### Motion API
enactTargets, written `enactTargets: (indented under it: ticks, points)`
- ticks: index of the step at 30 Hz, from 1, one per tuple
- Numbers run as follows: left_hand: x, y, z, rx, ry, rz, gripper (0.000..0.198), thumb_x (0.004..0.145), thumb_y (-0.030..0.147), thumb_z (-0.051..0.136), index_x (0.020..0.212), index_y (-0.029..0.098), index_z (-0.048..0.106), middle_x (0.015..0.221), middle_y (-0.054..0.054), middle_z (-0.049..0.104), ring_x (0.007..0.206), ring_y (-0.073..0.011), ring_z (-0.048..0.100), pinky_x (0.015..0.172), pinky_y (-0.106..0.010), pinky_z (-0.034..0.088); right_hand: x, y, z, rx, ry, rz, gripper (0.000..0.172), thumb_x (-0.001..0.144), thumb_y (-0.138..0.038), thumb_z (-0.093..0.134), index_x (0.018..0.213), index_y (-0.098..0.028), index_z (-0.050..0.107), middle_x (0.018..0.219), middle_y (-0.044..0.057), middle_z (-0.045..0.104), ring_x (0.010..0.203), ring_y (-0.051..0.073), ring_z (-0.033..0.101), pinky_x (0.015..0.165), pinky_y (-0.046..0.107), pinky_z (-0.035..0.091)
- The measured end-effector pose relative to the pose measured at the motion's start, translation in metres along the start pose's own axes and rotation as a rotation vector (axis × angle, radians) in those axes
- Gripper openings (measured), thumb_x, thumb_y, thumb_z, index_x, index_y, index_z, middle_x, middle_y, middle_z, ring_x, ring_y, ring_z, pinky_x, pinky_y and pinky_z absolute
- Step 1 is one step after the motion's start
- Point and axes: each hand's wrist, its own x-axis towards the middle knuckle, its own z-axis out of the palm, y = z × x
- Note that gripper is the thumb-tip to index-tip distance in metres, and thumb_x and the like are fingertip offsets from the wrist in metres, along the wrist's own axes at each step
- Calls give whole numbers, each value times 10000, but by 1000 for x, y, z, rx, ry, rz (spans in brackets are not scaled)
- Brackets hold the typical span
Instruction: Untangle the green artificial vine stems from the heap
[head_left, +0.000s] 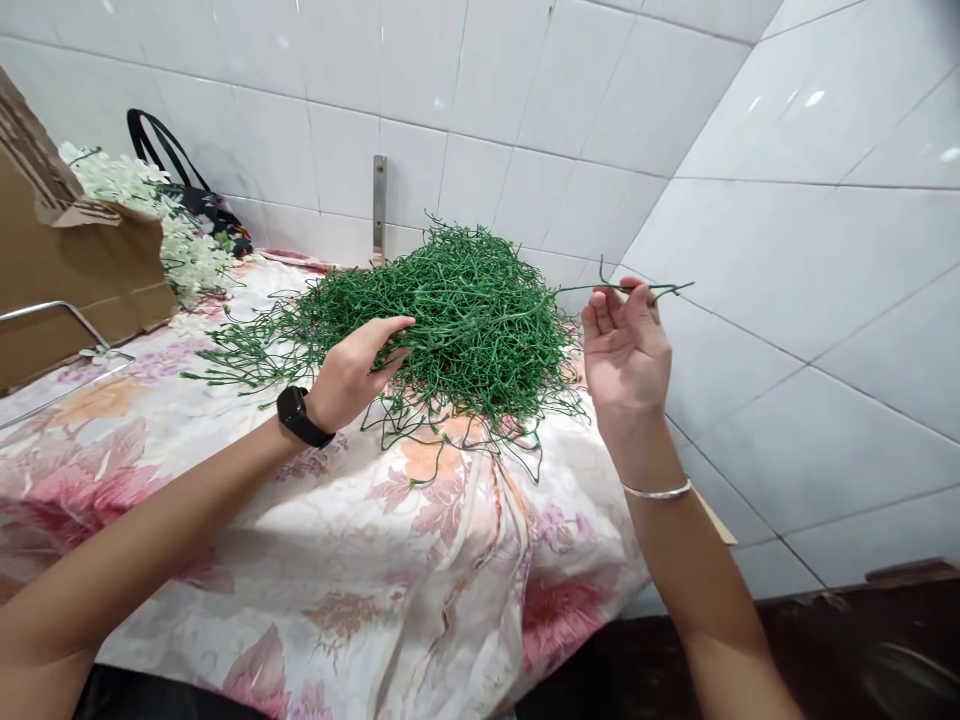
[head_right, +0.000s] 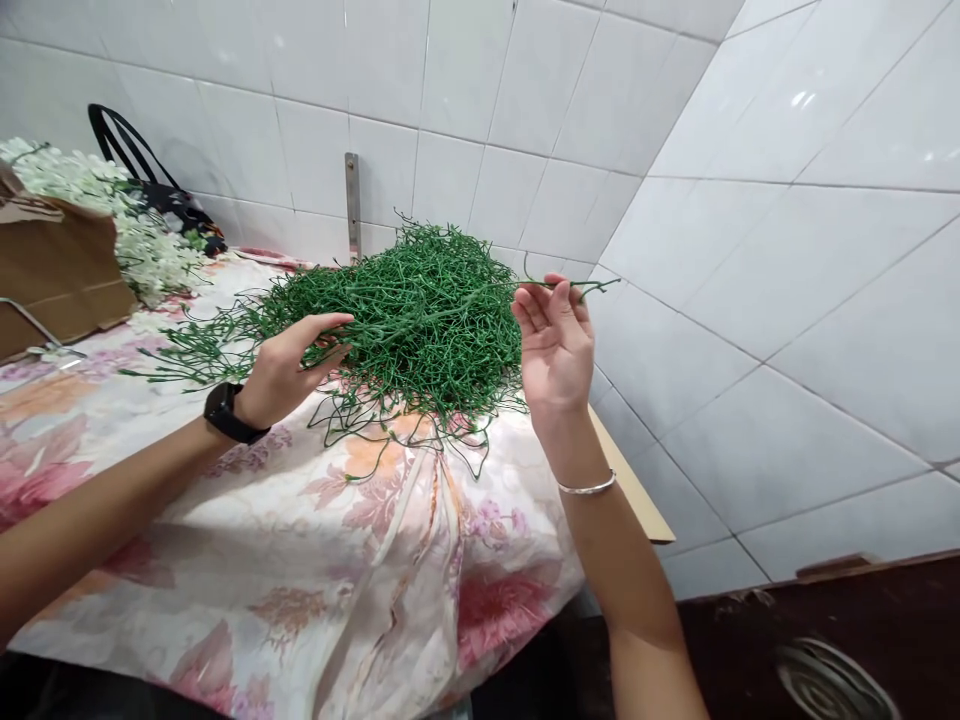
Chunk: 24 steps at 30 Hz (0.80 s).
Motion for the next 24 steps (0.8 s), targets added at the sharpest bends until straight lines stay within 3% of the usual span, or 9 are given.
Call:
enactTargets:
  ticks: [7,13,16,20,22,24]
  points:
    - [-5,4,4,-44,-23,-16,301,834,267,443,1111,154,486,928,-78,624,756,-137,573,723,-264,452,5,-19,-5,141,97,-84,203,780,-373,504,905,-229,572,978,-1,596,1066,122,536,950,281,442]
    - [-8,21,-10,-213,96,4,182,809,303,491,776,180,621,695,-42,627,629,-132,549,631,-254,424,16,-31,16,-82,-9,-168,369,829,-469,358,1059,-224,512,1142,32,520,1194,159,436,961,321,426]
    - [-7,44,-14,-533,-121,-77,363,829,443,413,774,173,649,734,-64,646,690,-156,578,665,-279,434,24,-35,38,-164,-91,-246,420,839,-513,294,1098,-238,477,1176,30,490,1226,171,398,950,335,433]
    - [4,72,-15,-1148,-466,-365,808,781,664,41,1084,137,573,1044,-122,628,1013,-221,556,889,-369,410,13,-38,67,-85,-251,-306,264,875,-400,309,1045,-261,454,1128,13,529,1146,137,484,992,346,402]
    - [13,76,-15,-1400,-482,-494,870,730,726,59,1132,110,525,1139,-151,576,1101,-251,508,928,-398,401,-8,-39,73,-123,-318,-324,193,888,-324,317,1020,-266,445,1090,9,551,1078,125,536,985,357,413]
    - [22,73,-15,-1566,-412,-590,836,715,746,167,1112,98,514,1177,-170,545,1127,-268,488,927,-406,416,-38,-37,71,-247,-362,-388,153,883,-270,351,998,-283,451,1066,3,563,1028,125,565,936,359,458]
